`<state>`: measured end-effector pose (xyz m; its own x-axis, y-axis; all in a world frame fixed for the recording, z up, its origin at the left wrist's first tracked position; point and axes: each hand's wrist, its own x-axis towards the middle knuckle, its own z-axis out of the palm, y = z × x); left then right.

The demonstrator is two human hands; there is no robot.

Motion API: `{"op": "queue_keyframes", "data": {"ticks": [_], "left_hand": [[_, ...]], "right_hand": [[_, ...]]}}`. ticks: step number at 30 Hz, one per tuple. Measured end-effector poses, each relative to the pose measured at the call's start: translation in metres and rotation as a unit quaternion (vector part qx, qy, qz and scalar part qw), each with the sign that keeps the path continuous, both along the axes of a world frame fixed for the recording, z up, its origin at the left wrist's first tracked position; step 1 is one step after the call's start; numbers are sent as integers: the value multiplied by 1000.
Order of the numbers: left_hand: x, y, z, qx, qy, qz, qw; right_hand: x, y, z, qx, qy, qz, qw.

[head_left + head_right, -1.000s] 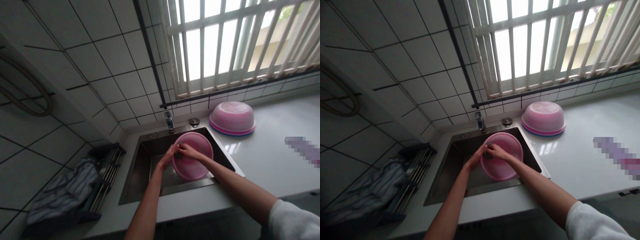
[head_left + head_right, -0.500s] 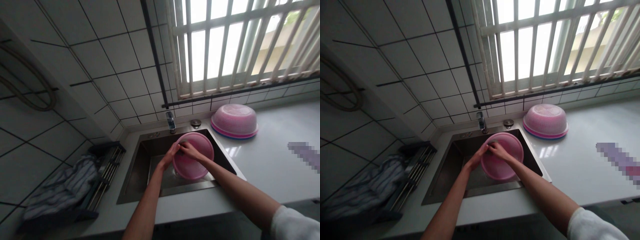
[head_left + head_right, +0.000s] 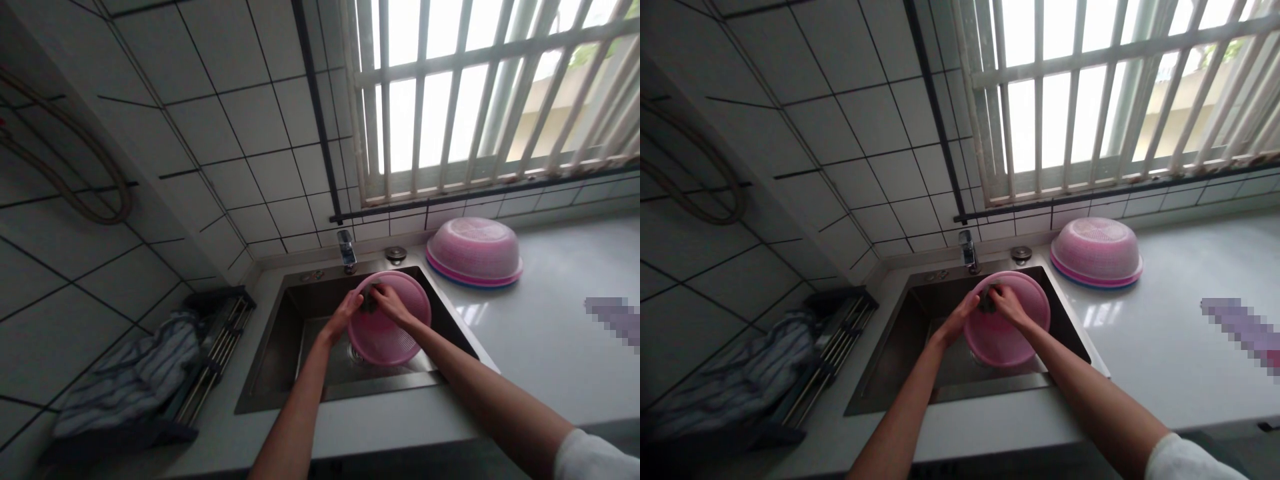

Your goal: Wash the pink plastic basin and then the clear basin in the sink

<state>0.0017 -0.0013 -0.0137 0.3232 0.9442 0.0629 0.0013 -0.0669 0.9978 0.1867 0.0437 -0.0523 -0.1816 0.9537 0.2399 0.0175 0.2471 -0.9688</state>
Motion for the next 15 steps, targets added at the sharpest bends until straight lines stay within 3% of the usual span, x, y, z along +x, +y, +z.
{"op": "queue_keyframes", "data": {"ticks": [5, 7, 9, 13, 15], "left_hand": [[-4, 4, -8, -19, 0, 15, 1000], [-6, 5, -13, -40, -5, 16, 999], [-7, 7, -16, -54, -12, 5, 998], [-6, 8, -18, -55, -24, -21, 998], [-6, 8, -18, -43, -22, -24, 999]], "right_hand": [[-25, -30, -9, -15, -92, 224, 970], [-29, -33, -12, -43, -109, 264, 957], [-26, -27, -11, -48, -93, 223, 969], [-7, -5, -3, -23, -27, 13, 999], [-1, 0, -1, -22, -15, -20, 999]]}}
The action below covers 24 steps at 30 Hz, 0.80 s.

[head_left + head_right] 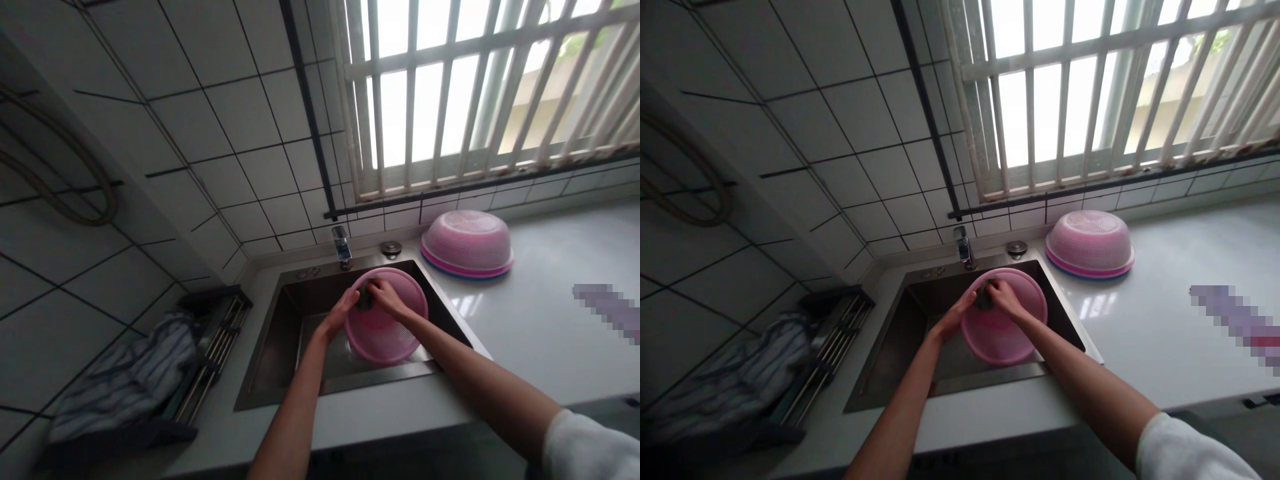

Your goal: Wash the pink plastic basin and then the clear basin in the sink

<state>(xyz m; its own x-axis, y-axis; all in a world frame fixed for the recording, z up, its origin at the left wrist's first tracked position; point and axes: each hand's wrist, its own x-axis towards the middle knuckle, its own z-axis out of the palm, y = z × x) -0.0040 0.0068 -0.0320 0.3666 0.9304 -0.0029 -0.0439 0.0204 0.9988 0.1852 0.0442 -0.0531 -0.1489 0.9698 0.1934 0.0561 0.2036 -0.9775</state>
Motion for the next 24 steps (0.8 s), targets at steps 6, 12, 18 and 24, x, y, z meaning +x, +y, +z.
{"op": "queue_keyframes", "data": {"ticks": [6, 12, 18, 24], "left_hand": [[-4, 0, -3, 5, 46, 5, 999], [-2, -1, 2, 8, 38, 6, 999], [4, -1, 8, 14, 23, 3, 1000], [0, -1, 5, -21, 20, 8, 1000]], "right_hand": [[-22, -20, -13, -24, -55, 221, 973], [-18, -14, -13, -23, -31, 148, 988], [-1, 5, 0, -24, 35, -3, 999], [-22, -22, -13, -29, -55, 303, 951]]}}
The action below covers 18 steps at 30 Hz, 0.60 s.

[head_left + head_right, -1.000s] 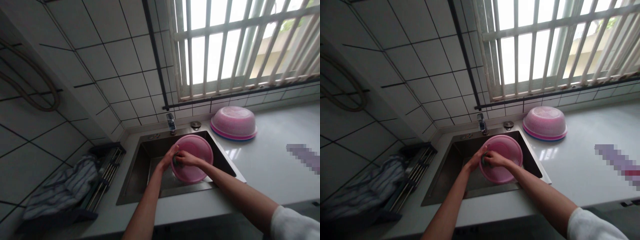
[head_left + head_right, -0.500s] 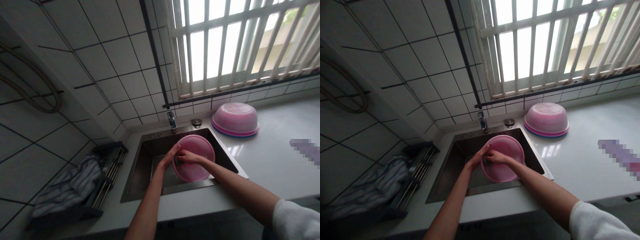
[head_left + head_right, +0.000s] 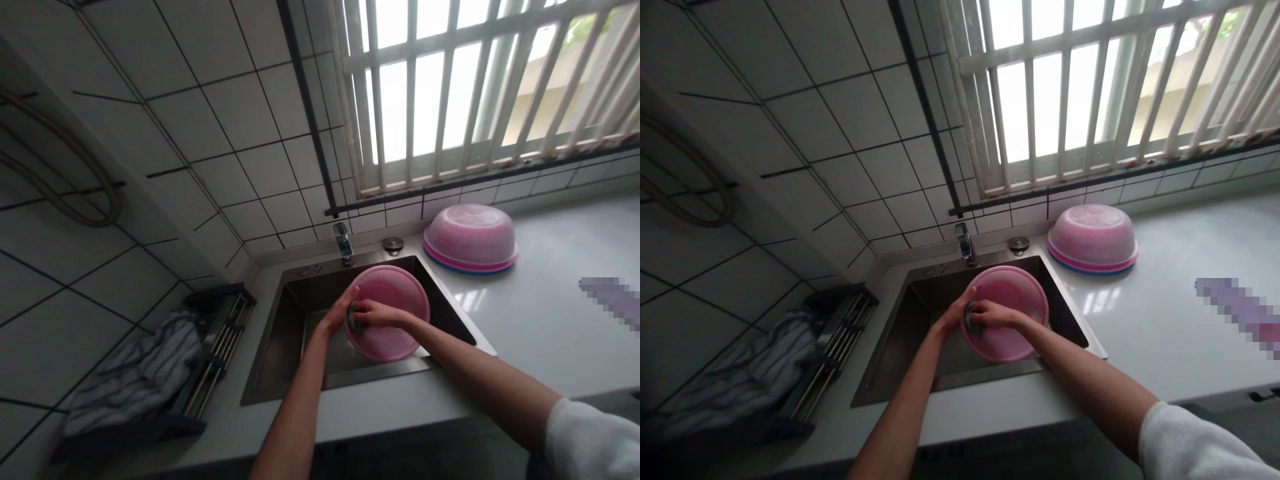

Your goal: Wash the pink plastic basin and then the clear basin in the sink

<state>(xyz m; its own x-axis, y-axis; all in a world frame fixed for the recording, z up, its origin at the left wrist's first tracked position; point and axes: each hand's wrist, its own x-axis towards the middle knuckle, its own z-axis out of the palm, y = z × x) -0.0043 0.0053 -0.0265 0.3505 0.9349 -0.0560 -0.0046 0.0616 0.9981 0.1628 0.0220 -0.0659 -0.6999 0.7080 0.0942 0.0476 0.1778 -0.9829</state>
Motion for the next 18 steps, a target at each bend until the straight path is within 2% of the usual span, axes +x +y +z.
{"op": "queue_keyframes", "data": {"ticks": [2, 4, 6, 8, 9, 11, 15, 17, 18], "left_hand": [[-1, 1, -1, -5, 0, 2, 1000], [-1, 3, -2, 10, -8, 6, 1000], [0, 5, -4, 14, -19, 0, 1000], [1, 6, -5, 8, -26, -11, 1000], [1, 6, -6, 8, -27, -14, 1000], [0, 6, -7, 15, -21, -11, 1000], [-3, 5, -8, 2, 4, 4, 1000], [-3, 4, -7, -8, 7, 8, 1000], [-3, 4, -7, -5, 5, 9, 1000]], "right_hand": [[-1, 0, 0, 0, 1, -15, 1000], [4, 6, 4, -1, 33, -118, 992], [11, 16, 11, -3, 70, -223, 972], [18, 21, 16, -8, 89, -277, 957], [19, 22, 17, -9, 90, -279, 956], [16, 17, 16, -6, 81, -232, 969], [1, 1, 3, -4, 33, -54, 998], [-2, 0, 0, -2, 21, -36, 999], [-1, 2, 0, 0, 28, -60, 998]]}}
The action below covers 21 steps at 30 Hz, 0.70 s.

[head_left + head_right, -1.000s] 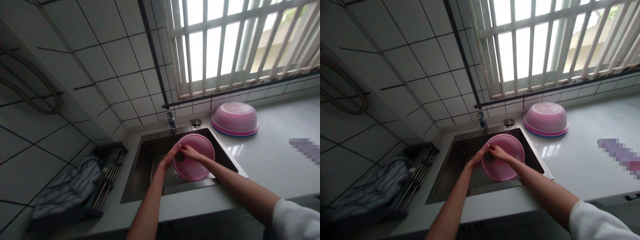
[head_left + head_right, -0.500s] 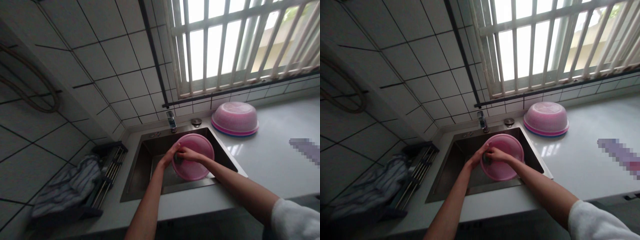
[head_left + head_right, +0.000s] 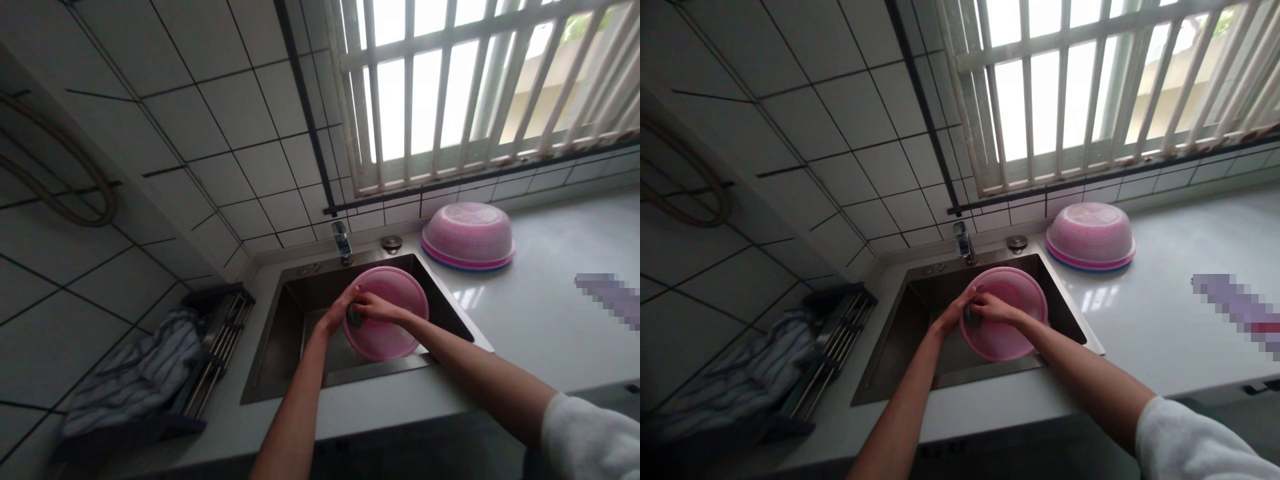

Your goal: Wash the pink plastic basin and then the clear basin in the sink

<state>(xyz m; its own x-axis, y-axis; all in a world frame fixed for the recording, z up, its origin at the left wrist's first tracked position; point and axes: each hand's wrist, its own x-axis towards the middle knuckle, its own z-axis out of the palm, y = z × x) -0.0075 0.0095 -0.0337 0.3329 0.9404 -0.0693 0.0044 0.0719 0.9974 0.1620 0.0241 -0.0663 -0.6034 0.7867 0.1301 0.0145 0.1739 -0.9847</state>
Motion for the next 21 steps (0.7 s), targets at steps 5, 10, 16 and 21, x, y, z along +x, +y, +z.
{"op": "queue_keyframes", "data": {"ticks": [5, 10, 16, 21], "left_hand": [[4, 1, 1, 28, -13, -13, 999], [3, 1, 1, 41, -1, -14, 999], [-2, 2, -1, 20, 19, 17, 999], [3, 1, 1, 14, -10, 0, 1000]], "right_hand": [[21, 26, 9, -5, 69, -241, 968], [17, 18, 9, 14, 52, -154, 987], [-4, -2, 1, 42, -27, -5, 999], [15, 21, 11, 39, 45, -239, 969]]}}
